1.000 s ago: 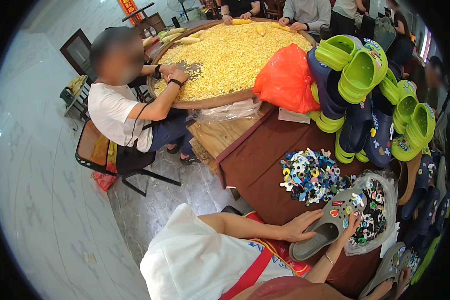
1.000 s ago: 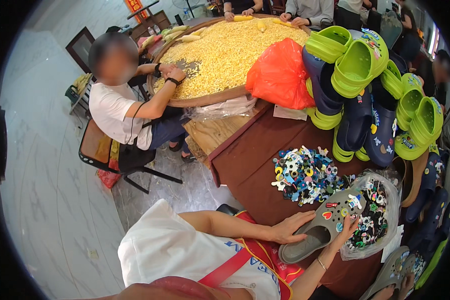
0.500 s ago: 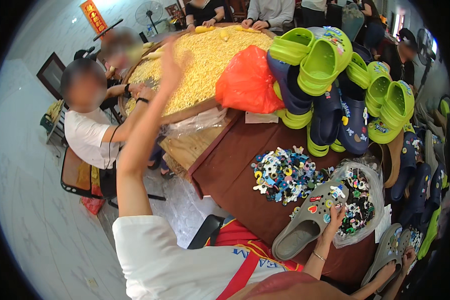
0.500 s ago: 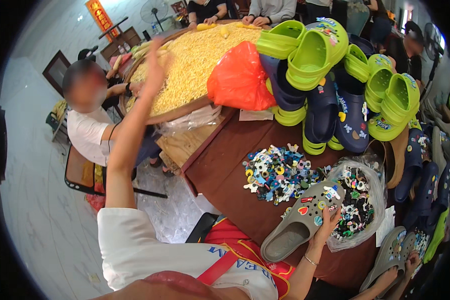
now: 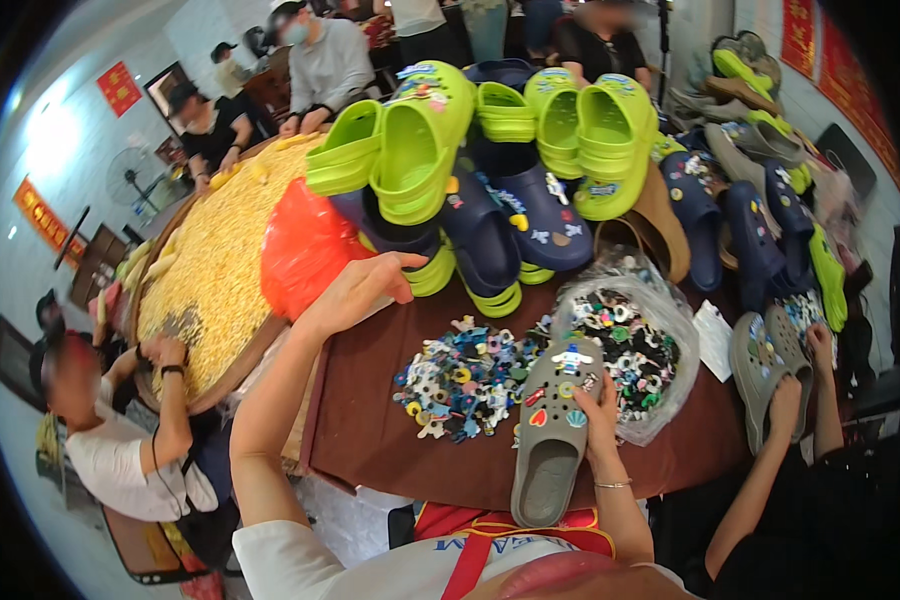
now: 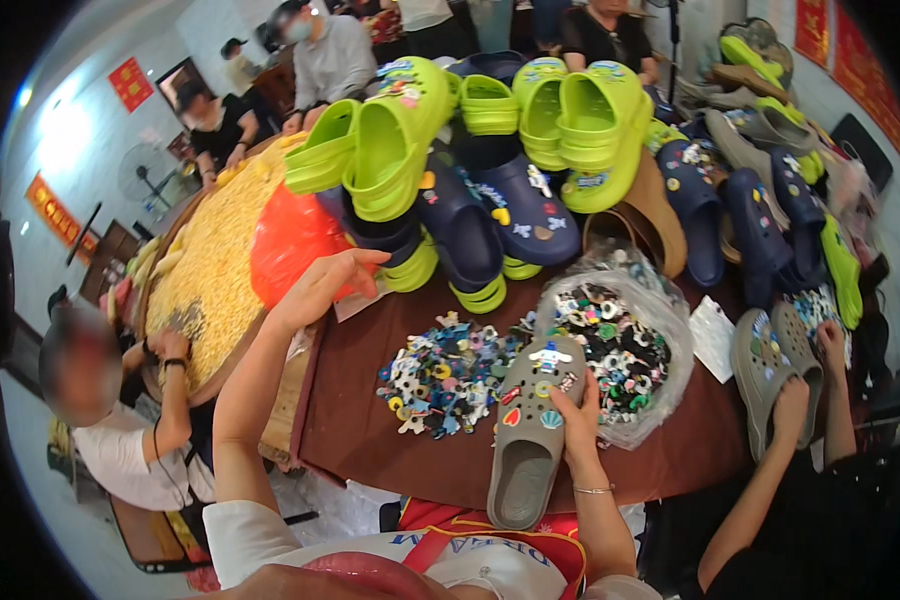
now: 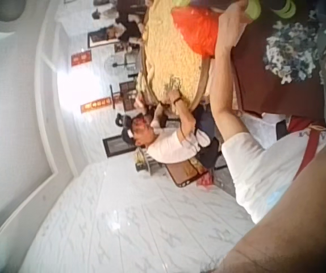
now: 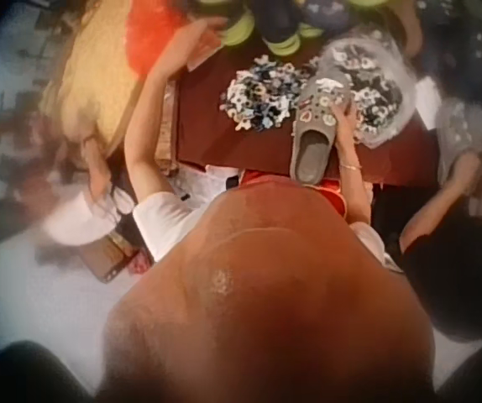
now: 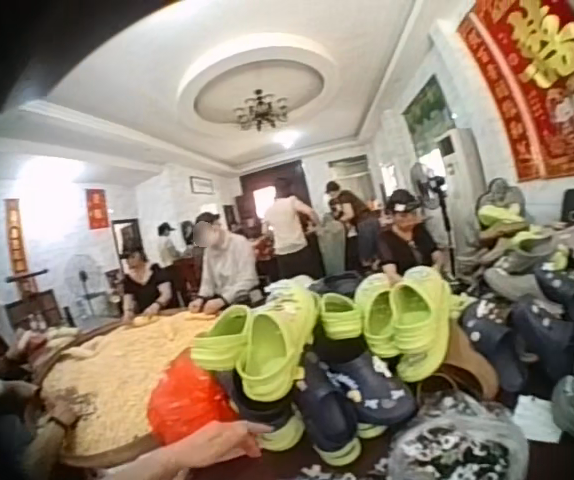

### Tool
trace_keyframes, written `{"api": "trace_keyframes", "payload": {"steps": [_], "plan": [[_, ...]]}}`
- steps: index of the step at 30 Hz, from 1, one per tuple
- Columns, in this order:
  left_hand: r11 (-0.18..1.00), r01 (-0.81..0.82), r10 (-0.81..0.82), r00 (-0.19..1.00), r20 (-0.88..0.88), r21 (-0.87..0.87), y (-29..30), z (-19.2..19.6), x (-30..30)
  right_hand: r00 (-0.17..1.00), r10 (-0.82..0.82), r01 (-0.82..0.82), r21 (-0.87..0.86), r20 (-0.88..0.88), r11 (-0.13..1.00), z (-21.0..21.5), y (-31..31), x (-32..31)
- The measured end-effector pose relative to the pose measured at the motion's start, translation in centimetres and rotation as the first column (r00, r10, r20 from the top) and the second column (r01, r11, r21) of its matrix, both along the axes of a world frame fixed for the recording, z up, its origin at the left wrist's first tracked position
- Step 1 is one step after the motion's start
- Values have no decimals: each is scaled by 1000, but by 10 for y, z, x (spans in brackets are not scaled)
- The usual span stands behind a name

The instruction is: Attaching decorative charms to the holes of a grey clog shoe.

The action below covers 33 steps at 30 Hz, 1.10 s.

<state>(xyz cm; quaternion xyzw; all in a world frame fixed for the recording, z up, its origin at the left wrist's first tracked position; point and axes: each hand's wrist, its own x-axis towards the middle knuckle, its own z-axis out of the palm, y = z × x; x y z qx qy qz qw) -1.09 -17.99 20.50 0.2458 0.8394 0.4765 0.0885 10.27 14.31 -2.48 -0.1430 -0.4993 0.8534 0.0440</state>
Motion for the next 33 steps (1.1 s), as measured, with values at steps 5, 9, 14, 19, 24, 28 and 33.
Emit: {"api": "trace_keyframes", "payload": {"steps": [5,9,14,19,24,28,33], "plan": [[997,73,-71,983,-171,4,37,21,-28,1000,-26,26,1,-18,1000,7,3,4],[872,65,41,978,-204,486,77,66,-54,1000,-22,22,-33,14,999,14,-3,5],[953,263,-259,965,45,-149,90,66,-62,1000,-23,23,-6,5,1000,7,2,6],[852,486,-416,855,311,-196,102,-49,17,1000,-16,17,-47,16,999,11,-5,2],[942,308,-336,867,368,136,105,-96,32,997,34,-27,-100,69,995,12,4,-1],[964,229,-263,888,376,132,97,-89,28,989,120,-115,-55,91,992,19,7,-4],[960,197,-253,915,314,197,96,-96,27,990,87,-88,4,111,996,24,0,-6]]}}
